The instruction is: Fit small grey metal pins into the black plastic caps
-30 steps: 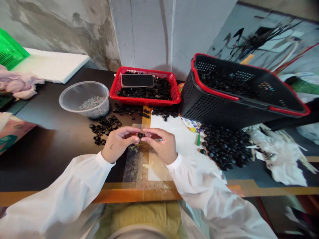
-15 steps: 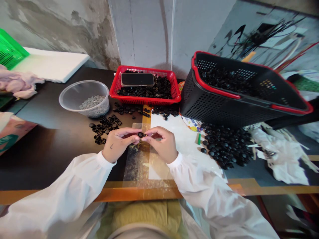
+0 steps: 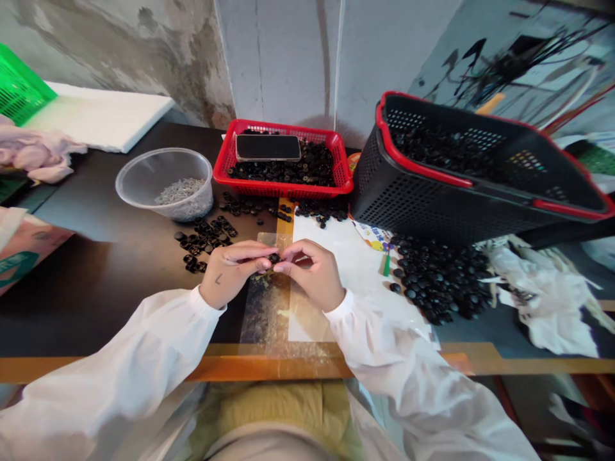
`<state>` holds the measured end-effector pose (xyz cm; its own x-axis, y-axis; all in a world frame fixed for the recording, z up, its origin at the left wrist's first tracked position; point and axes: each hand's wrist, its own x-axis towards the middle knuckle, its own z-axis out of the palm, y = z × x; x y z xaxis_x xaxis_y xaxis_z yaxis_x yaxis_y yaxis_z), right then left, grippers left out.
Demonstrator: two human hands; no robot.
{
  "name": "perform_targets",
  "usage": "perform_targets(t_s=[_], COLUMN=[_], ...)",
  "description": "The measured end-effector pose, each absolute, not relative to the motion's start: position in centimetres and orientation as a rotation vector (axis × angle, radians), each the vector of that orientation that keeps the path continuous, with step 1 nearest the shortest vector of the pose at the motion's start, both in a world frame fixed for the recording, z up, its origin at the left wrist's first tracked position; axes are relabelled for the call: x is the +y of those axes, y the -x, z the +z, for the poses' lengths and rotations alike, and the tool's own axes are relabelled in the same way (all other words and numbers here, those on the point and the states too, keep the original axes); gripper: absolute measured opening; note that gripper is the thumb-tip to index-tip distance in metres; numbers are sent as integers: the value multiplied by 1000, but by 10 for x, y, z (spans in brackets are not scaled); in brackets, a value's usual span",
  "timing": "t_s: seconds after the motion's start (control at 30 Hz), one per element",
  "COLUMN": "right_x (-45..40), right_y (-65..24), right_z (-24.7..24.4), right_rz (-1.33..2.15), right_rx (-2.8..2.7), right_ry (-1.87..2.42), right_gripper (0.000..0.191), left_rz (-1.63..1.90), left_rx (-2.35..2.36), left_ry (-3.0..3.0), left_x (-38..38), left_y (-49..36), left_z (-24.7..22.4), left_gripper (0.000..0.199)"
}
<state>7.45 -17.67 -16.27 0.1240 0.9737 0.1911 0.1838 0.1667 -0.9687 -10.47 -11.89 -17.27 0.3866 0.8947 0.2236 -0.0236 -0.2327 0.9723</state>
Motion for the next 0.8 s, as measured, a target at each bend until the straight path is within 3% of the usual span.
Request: perform_targets(t_s=[0.3, 0.6, 0.8], right_x=[-174, -179, -187], right_y=[-71, -65, -59], right_z=[-169, -165, -158], right_rz=[1338, 1272, 1214], right_rx=[-1001, -952, -942], right_ry=[1052, 1151, 1135], right_gripper=[48, 36, 27], left_rz=[1071, 1243, 1292], left_rx=[711, 840, 722], left_ry=[-1589, -1944, -1762], left_x=[-121, -125, -139], left_y=[105, 105, 100], left_z=[-181, -176, -178], left_gripper=[16, 15, 21])
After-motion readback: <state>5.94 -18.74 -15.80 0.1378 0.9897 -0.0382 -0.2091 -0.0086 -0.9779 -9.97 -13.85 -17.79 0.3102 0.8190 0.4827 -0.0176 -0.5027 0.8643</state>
